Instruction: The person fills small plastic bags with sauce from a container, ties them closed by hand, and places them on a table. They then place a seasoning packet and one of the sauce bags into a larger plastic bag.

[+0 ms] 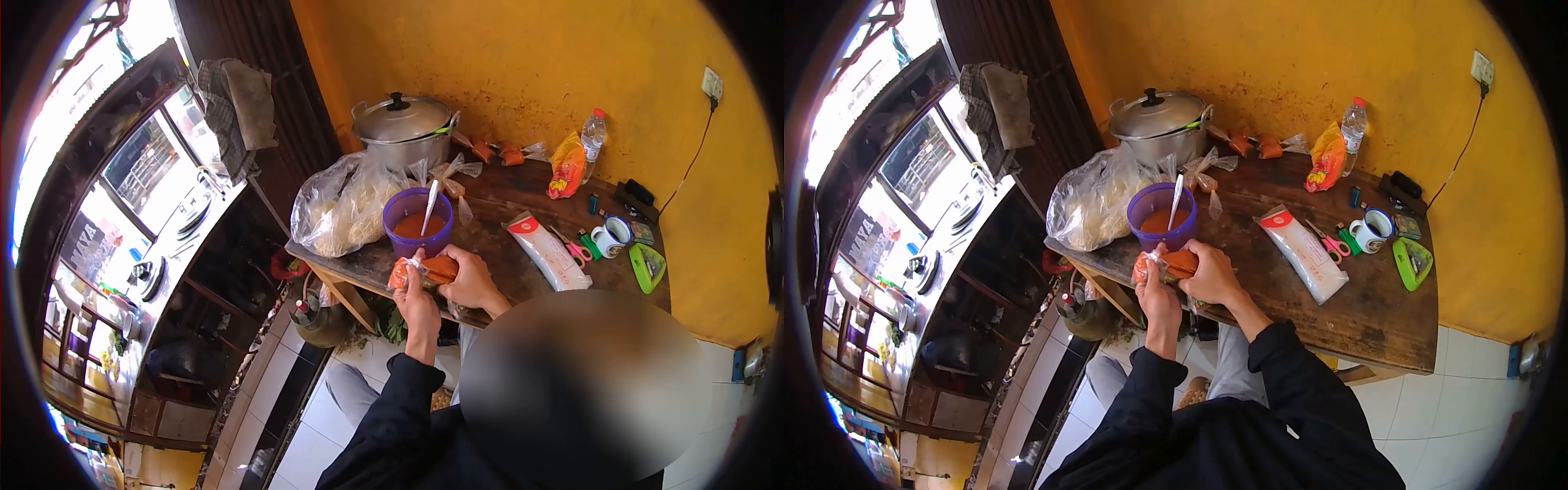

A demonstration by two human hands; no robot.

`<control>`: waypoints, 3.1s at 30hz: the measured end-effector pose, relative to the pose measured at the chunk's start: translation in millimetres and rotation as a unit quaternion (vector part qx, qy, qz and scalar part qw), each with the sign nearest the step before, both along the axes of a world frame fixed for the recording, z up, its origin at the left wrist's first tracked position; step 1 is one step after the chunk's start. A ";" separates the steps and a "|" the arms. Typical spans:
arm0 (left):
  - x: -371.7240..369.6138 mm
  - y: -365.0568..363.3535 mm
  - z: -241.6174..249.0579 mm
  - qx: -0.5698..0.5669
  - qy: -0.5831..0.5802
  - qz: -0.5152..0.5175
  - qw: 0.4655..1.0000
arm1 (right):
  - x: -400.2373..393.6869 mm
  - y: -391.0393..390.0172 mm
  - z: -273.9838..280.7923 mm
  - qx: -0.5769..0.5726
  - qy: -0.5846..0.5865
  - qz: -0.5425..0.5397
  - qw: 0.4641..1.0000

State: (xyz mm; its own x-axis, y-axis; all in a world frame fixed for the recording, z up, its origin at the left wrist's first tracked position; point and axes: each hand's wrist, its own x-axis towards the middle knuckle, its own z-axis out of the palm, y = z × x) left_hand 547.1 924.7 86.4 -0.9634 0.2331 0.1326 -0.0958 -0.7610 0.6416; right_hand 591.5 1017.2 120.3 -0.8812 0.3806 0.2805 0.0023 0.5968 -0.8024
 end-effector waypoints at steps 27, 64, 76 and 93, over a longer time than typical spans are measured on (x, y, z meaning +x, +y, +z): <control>60.1 -63.3 -64.8 -0.013 -0.048 -0.176 0.983 | 48.5 -63.0 -36.4 -0.078 0.045 0.117 0.989; 53.9 -139.8 -42.8 -0.098 -0.034 -0.147 0.984 | -3.5 -99.3 -34.9 -0.331 0.006 0.176 0.927; 62.8 -151.3 -30.7 -0.082 -0.220 -0.088 0.968 | 17.6 -97.8 -24.9 -0.279 0.115 0.161 0.940; 40.5 -166.5 -104.7 -0.498 0.225 -0.005 0.838 | 45.4 -98.1 -63.9 -0.276 -0.005 0.357 0.892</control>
